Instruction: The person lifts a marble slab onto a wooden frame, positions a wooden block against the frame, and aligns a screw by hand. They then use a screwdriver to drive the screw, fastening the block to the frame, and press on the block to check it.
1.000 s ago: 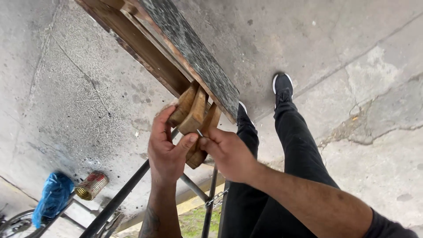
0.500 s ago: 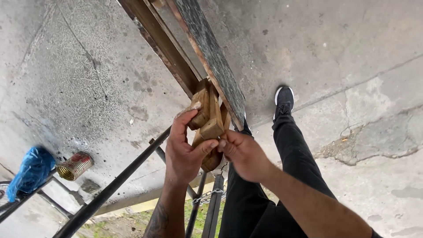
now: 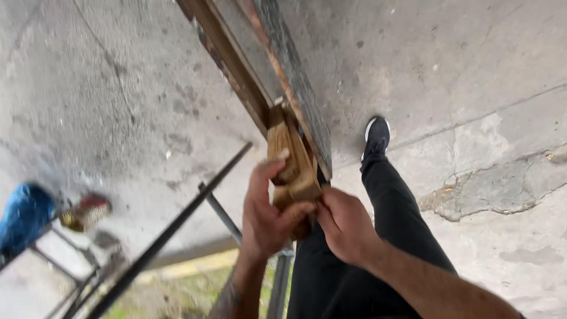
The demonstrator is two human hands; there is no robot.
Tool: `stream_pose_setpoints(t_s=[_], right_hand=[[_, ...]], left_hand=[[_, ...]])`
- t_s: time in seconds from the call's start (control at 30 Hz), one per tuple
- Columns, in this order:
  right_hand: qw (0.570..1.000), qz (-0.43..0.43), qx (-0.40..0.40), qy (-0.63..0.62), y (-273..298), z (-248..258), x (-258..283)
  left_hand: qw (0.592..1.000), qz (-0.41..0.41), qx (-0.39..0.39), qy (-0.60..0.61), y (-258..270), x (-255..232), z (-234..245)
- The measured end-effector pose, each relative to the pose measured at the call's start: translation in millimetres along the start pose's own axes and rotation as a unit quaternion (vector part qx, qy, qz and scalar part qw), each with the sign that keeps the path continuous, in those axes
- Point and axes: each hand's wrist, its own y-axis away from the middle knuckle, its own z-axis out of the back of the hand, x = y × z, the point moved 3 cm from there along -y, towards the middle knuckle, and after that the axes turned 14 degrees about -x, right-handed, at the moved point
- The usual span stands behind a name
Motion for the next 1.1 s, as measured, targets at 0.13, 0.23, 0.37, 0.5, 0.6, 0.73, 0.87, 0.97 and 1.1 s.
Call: stream_pose_setpoints(t_s=[0.13, 0.23, 0.37, 0.5, 0.6, 0.73, 0.87, 0.97, 1.1], right_hand=[[0.998, 0.052, -0.042, 0.023, -22, 4, 1], [1.0, -0.026, -0.014, 0.009, -4, -1, -4], [1.0, 0.003, -0.025, 0.012, -9, -5, -12], [0.998, 0.043, -0.032, 0.012, 1, -9, -6], [0.997, 0.059, -0.05, 0.009, -10, -3, -5], [0.995, 0.083, -0.052, -0.012, -12, -6, -1], [0.996, 0.061, -0.066, -0.017, -27, -8, 2], [0.998, -0.005, -0.051, -0.039, -37, -17, 12], [0.998, 0.004, -0.06, -0.021, -46, -16, 21]], left_hand=[[0.999, -0.043, 0.006, -0.004, -27, 1, -6], [0.996, -0.06, 0.062, -0.022, -25, 1, 10], [0.98, -0.11, 0.157, 0.046, -82, 31, 12], [0.934, -0.149, 0.3, 0.119, -105, 58, -9], [0.926, -0.18, 0.303, 0.132, -113, 61, -38], [0.957, -0.092, 0.219, 0.164, -100, 38, -31], [0.964, -0.08, 0.19, 0.169, -111, 24, -27], [0.973, -0.064, 0.168, 0.144, -115, 16, -15], [0.977, -0.046, 0.155, 0.142, -121, 10, -14]])
